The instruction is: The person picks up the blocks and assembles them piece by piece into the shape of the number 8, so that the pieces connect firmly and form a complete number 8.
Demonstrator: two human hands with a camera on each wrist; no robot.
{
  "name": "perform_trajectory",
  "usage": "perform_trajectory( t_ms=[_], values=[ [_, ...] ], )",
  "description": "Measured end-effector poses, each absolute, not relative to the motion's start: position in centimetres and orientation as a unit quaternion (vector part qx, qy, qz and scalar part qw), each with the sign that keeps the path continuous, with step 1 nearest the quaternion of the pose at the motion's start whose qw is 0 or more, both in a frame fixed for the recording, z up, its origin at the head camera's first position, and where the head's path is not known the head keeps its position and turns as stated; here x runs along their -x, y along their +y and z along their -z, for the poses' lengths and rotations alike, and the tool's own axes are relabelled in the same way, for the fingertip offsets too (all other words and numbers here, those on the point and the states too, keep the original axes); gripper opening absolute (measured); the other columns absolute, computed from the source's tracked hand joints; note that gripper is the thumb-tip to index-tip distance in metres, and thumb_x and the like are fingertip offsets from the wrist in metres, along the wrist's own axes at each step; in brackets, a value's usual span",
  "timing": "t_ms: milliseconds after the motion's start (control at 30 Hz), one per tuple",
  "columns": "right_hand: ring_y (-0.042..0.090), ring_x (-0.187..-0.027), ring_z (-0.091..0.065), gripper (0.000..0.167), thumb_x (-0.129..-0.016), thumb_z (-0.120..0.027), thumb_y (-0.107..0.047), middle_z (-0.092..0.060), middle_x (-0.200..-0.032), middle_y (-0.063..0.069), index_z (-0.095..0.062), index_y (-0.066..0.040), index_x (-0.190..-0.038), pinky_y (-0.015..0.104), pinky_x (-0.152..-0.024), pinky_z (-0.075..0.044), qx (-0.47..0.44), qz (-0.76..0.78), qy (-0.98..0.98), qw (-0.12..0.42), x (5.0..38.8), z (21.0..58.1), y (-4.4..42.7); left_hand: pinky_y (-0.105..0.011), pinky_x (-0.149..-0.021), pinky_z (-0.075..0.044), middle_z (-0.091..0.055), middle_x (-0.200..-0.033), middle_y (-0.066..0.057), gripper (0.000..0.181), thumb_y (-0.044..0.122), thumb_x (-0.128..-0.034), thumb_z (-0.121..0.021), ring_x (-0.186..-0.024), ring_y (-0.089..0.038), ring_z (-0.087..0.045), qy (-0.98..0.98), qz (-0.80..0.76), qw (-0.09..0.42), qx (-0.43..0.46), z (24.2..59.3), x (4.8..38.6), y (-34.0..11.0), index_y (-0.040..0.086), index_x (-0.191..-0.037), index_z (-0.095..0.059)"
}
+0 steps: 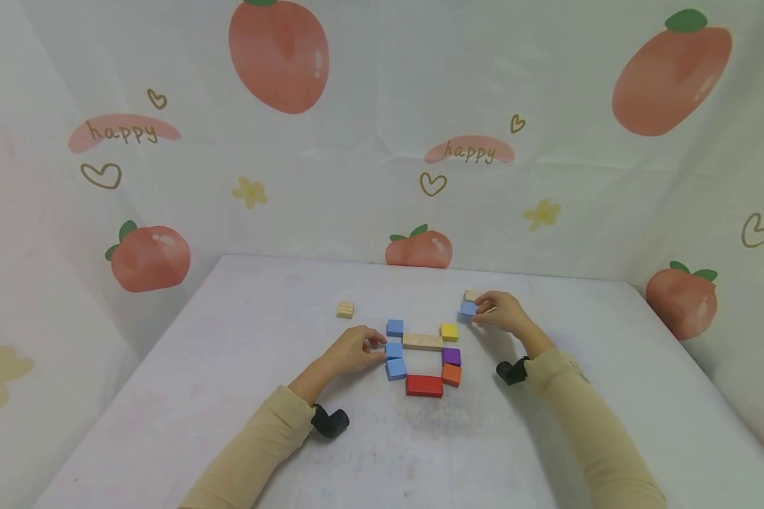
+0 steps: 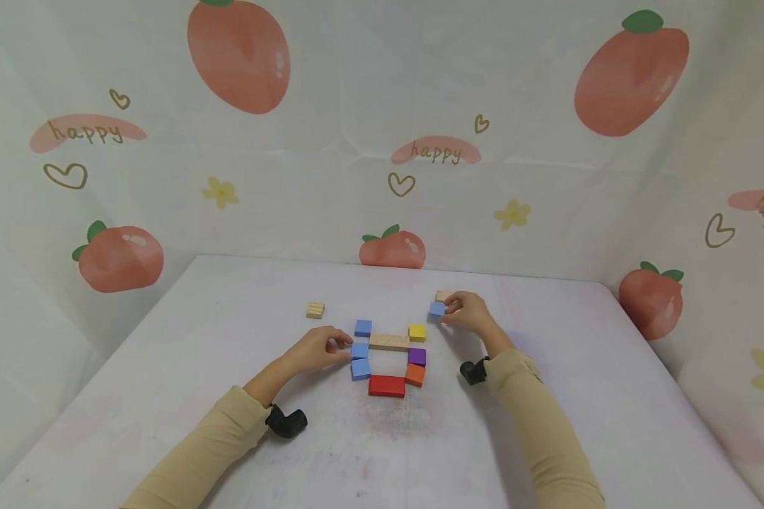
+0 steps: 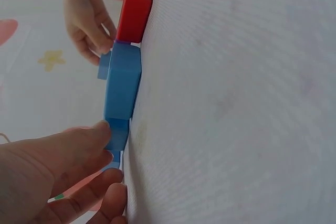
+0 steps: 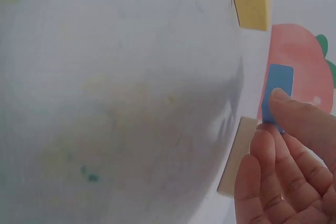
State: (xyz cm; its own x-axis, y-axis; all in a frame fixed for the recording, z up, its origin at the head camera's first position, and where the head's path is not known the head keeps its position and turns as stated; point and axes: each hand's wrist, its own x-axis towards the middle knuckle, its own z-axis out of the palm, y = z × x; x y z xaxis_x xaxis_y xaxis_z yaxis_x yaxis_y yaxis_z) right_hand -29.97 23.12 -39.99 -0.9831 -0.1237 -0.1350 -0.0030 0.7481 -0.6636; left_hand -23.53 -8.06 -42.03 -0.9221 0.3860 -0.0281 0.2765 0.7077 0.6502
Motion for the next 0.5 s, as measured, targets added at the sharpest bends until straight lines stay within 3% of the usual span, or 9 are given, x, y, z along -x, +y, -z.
perform_trajectory(
  t_ms=[300,500],
  values=[
    [0.022,-0.087,-0.057,0.038,-0.080,-0.071,-0.011,-0.064,-0.098,0.019,-0.058,0.006,-0.112,0.025,-0.071,-0.047,0.063,0.351,0.930,0.089,30.6,40.3,22.2,-0.022,-0.073,-0.046,-0.064,-0.094,-0.006,0.026,0.016,-0.0815,-0.071,-0.081,-0.012,-0.052,0.917,-0.343,0.077,-0.187,42.0,23.4,-8.1,0.006,-0.106,-0.067],
    [0.025,-0.089,-0.059,0.036,-0.081,-0.070,-0.011,-0.065,-0.100,0.021,-0.057,0.005,-0.111,0.031,-0.077,-0.050,0.075,0.346,0.931,0.094,30.6,40.2,21.8,-0.022,-0.072,-0.046,-0.064,-0.094,-0.005,0.026,0.016,-0.0814,-0.071,-0.080,-0.012,-0.052,0.917,-0.344,0.077,-0.186,42.0,23.5,-8.1,0.007,-0.106,-0.067]
  ],
)
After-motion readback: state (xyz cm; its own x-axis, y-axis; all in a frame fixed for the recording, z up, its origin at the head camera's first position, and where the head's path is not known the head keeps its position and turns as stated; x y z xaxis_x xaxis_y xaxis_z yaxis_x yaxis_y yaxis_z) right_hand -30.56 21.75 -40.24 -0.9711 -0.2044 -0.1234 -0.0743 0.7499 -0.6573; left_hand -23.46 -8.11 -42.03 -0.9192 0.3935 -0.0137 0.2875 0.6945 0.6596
